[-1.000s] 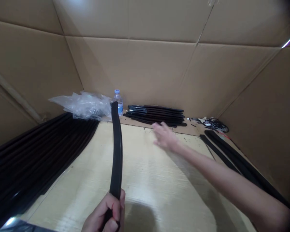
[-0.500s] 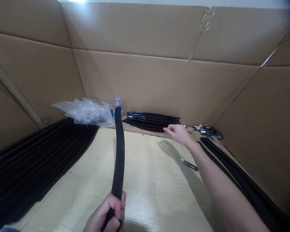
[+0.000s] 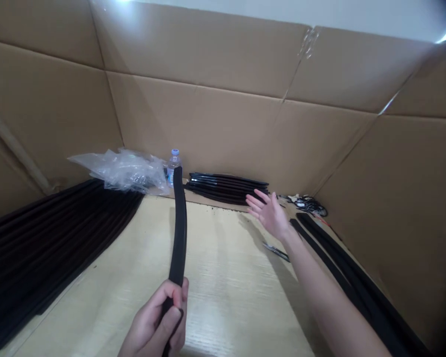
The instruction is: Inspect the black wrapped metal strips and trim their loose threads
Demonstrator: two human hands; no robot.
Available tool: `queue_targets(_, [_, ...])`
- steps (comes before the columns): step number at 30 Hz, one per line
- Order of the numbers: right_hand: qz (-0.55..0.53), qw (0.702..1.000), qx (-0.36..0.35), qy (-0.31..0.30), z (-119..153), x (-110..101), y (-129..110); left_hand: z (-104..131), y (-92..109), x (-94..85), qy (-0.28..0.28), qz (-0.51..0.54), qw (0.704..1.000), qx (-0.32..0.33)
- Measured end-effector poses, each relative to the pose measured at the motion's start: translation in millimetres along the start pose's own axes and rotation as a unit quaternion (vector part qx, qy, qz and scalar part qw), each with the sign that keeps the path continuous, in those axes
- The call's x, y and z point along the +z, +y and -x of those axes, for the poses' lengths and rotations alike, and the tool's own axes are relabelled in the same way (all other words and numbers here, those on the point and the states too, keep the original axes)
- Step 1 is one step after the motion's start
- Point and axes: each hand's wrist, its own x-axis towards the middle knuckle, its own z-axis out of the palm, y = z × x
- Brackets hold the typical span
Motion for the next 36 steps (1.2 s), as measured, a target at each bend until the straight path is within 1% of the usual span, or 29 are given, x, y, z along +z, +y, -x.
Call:
queue_targets(3, [-0.057,0.998,-0.033,-0.021,15,6,-28,-15,2,5.3,0.008,0.002,1.000,0.019])
queue_targets(7, [-0.102,0.992,-0.070,-0.016,30,8,-57,-33,5,13.4,-0.001,-0.023,0.999,0.045])
queue_targets(9, [-0.110,0.990,-0.090,-0.015,33,8,-66,-41,5,16.7,-0.005,-0.035,0.998,0.055])
queue_targets(12, [-0.096,0.989,-0.116,-0.006,35,9,-72,-54,6,22.0,-0.027,-0.048,0.996,0.069])
queue_targets(16, [-0.017,0.989,-0.144,0.031,42,17,-75,-79,8,29.3,-0.061,-0.042,0.992,0.101])
queue_targets(18, [0.044,0.985,-0.162,0.044,48,22,-80,-93,9,31.5,-0.100,-0.031,0.990,0.095])
queue_targets(19, [0.084,0.980,-0.177,0.039,50,25,-83,-99,9,32.1,-0.130,-0.031,0.988,0.082])
queue_targets(20, [0.128,0.972,-0.195,0.027,51,28,-86,-105,10,32.7,-0.162,-0.034,0.984,0.065])
queue_targets(22, [0.216,0.948,-0.234,-0.021,51,29,-90,-113,12,33.9,-0.221,-0.049,0.973,0.034])
queue_targets(24, [0.282,0.918,-0.265,-0.085,48,26,-91,-117,16,35.5,-0.255,-0.068,0.964,0.014])
queue_targets(25, [0.303,0.905,-0.275,-0.116,46,22,-90,-117,18,36.1,-0.259,-0.076,0.963,0.011])
queue_targets(27, [0.340,0.883,-0.278,-0.166,42,13,-87,-119,21,35.9,-0.249,-0.088,0.964,0.016])
queue_targets(28, [0.357,0.874,-0.273,-0.182,42,7,-85,-121,22,34.8,-0.235,-0.081,0.969,0.018])
queue_targets(30, [0.389,0.864,-0.251,-0.199,43,-3,-83,-129,21,29.9,-0.188,-0.039,0.981,0.021])
queue_targets(31, [0.402,0.862,-0.236,-0.202,44,-8,-83,-134,19,26.2,-0.151,0.008,0.988,0.019])
queue_targets(33, [0.420,0.862,-0.201,-0.200,48,-15,-83,-147,15,17.2,-0.090,0.075,0.992,0.043])
queue_targets(36, [0.429,0.870,-0.146,-0.195,54,-23,-81,-167,8,2.1,-0.021,0.157,0.984,0.086])
